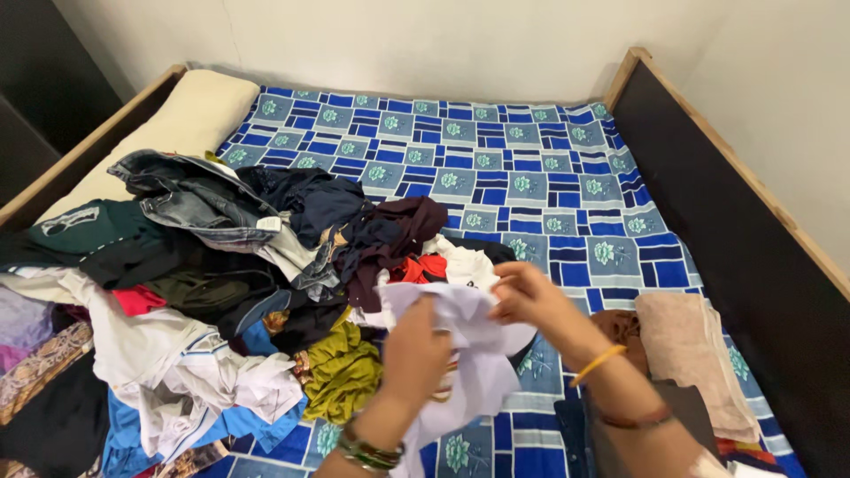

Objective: The person folds several items of clothing, including shirts and small towels, by hand while using a bed as a work surface.

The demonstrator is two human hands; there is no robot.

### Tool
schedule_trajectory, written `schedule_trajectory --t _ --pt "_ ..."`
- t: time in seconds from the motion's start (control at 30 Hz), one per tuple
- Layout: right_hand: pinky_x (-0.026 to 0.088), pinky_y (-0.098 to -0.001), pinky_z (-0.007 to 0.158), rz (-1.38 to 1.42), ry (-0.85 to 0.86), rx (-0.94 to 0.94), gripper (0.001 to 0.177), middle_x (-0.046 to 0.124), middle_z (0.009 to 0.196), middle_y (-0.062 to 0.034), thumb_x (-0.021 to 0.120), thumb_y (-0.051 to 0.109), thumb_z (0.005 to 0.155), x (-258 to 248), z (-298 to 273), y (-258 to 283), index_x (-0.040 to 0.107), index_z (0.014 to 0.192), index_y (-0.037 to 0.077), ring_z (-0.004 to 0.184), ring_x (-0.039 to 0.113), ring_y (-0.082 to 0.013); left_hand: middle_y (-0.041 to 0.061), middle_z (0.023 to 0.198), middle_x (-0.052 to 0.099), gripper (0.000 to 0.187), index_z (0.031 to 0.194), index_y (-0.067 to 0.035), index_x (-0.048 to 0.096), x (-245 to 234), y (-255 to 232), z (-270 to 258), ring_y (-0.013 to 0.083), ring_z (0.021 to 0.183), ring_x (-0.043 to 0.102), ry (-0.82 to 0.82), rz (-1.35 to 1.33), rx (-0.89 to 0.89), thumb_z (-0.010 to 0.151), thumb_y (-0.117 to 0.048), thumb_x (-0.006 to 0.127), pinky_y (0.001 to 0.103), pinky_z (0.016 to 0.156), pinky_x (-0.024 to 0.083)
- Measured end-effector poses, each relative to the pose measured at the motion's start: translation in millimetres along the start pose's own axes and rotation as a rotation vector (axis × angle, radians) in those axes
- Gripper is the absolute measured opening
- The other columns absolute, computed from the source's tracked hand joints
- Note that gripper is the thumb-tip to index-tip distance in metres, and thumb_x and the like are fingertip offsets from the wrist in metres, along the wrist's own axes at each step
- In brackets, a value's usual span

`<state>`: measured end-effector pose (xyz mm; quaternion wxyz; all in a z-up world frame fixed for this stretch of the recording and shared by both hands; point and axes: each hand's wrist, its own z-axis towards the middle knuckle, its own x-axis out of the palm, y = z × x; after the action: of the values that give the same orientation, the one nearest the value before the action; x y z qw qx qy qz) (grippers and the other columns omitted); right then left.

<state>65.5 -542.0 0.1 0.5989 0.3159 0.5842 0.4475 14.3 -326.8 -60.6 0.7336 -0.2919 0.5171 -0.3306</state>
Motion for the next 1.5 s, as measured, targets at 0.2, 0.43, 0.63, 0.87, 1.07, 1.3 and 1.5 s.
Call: schedule_trajectory --t 0.2,0.43,0.63,0.87,1.07,1.3,1.5 --pt "0.056 -0.0313 0.08 -0.124 0.234 0.091 0.035 0.078 0.1 -0.0078 0.081 0.025 0.078 17.9 6.5 -8.6 0.075 0.107 0.006 0.089 0.069 -0.0175 0.023 0.138 0.042 0.065 0.135 0.003 0.046 35.2 -36.4 -32.1 0.0337 0.107 0.064 0.352 -0.366 0.168 0.08 -0.015 0.078 0.042 0.087 0.057" --pt "0.052 -0.0332 0.069 -0.361 0.004 -0.237 0.02 0.074 0.082 -0.0084 0.078 0.025 0.083 0.0 5.6 -18.3 0.081 0.087 0.006 0.077 0.064 -0.0164 0.015 0.137 0.049 0.061 0.135 -0.003 0.053 70.1 12.2 -51.1 0.0269 0.116 0.063 -0.035 -0.716 -0.315 0.077 -0.015 0.067 0.041 0.082 0.062" --pt "0.05 -0.0283 0.063 -0.05 0.062 -0.064 0.016 0.068 0.076 -0.0048 0.074 0.02 0.091 -1.8 3.3 1.2 0.075 0.095 0.005 0.069 0.061 -0.0111 0.017 0.126 0.055 0.064 0.123 -0.008 0.069 93.3 50.1 -47.5 0.0357 0.11 0.054 -0.083 -0.138 -0.36 0.065 -0.019 0.093 0.044 0.092 0.048" --pt "0.047 -0.0212 0.063 0.324 -0.193 -0.054 0.044 0.065 0.086 0.003 0.067 0.003 0.086 -51.7 -0.6 26.9 0.061 0.127 0.016 0.076 0.059 -0.005 0.014 0.09 0.075 0.025 0.1 -0.006 0.078 44.7 91.0 -28.3 0.0197 0.077 0.063 -0.038 -0.475 -0.622 0.079 -0.018 0.083 0.034 0.072 0.049" --pt "0.052 -0.0228 0.086 0.133 -0.11 0.013 0.036 0.074 0.115 -0.0026 0.063 0.0 0.092 -86.5 5.0 -9.2 0.076 0.124 0.009 0.1 0.065 -0.0087 0.012 0.117 0.071 0.02 0.106 -0.003 0.079 -16.0 90.9 6.3 0.018 0.106 0.062 -0.404 -0.206 0.283 0.088 -0.006 0.071 0.031 0.089 0.049" --pt "0.055 -0.0275 0.077 0.225 -0.118 0.12 0.042 0.076 0.11 -0.0068 0.08 -0.004 0.074 -77.9 -4.4 -28.1 0.077 0.116 0.004 0.089 0.067 -0.0132 0.014 0.086 0.063 0.05 0.148 -0.014 0.063 -40.7 76.5 31.7 0.0179 0.077 0.051 -0.245 -0.546 -0.238 0.099 -0.004 0.067 0.031 0.073 0.043" --pt "0.049 -0.0277 0.068 -0.005 -0.259 -0.037 0.038 0.07 0.091 -0.0051 0.082 0.0 0.073 -71.0 -10.6 -21.3 0.08 0.11 0.006 0.078 0.061 -0.0133 0.005 0.112 0.068 0.048 0.12 -0.002 0.076 -64.4 52.6 25.4 0.0168 0.105 0.064 0.021 -0.552 0.179 0.083 0.013 0.049 0.027 0.095 0.047"
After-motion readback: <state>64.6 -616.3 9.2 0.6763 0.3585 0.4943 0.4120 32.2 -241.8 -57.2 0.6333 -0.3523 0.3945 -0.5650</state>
